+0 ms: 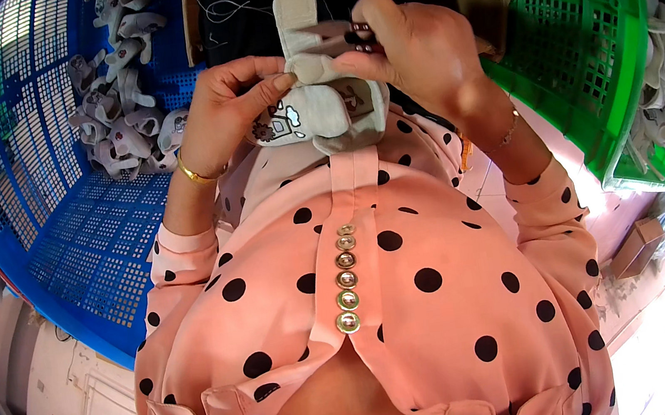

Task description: The person sits on the floor and uses scissors to trim loose threads and excess fabric from small, light-colored fabric items. They handle the items one at a time, turning them over to access different edges, and place the trimmed pieces into a nearby blue basket.

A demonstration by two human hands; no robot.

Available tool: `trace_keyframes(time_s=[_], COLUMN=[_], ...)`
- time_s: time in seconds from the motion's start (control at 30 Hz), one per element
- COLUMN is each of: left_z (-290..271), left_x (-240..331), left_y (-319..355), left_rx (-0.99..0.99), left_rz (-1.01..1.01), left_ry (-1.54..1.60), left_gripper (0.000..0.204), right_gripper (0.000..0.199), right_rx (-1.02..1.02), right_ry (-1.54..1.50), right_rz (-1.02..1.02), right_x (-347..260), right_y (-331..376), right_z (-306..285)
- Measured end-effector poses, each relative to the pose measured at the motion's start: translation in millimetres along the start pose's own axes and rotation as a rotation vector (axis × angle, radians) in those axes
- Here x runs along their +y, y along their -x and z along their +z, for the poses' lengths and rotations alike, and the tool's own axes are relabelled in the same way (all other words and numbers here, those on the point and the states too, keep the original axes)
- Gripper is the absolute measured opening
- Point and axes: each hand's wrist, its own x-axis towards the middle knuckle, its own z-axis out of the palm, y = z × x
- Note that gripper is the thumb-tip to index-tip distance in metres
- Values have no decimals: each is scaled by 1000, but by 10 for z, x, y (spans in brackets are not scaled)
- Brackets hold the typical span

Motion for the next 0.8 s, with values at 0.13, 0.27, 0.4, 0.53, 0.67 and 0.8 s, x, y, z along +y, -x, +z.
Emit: trace_keyframes(time_s=[0.13, 0.27, 0.4, 0.53, 0.67, 0.8], left_z=[-38, -58, -46, -41, -23, -28], left_x=[52, 89, 98, 122, 133, 176], left_y=[-20, -31, -30, -36, -35, -45], left_rx=[-33, -50, -44, -53, -41, -44], left_rz=[-71, -73, -82, -85, -105, -145], left_ry=[-2, -33, -31, -19, -15, 19], left_gripper=[18, 19, 20, 20, 19, 17], right_gripper=[42, 45, 44, 44, 43, 42], right_rx=[-27, 11, 37, 66, 75, 83], right_ry=[286, 461, 528, 559, 557, 564], right_rz=[-200, -268, -304, -325, -355, -363], right_x=[-27, -48, -12, 12, 21, 46], right_y=[-14, -29, -37, -58, -83, -77], right_z=[-83, -41, 6, 32, 44, 60])
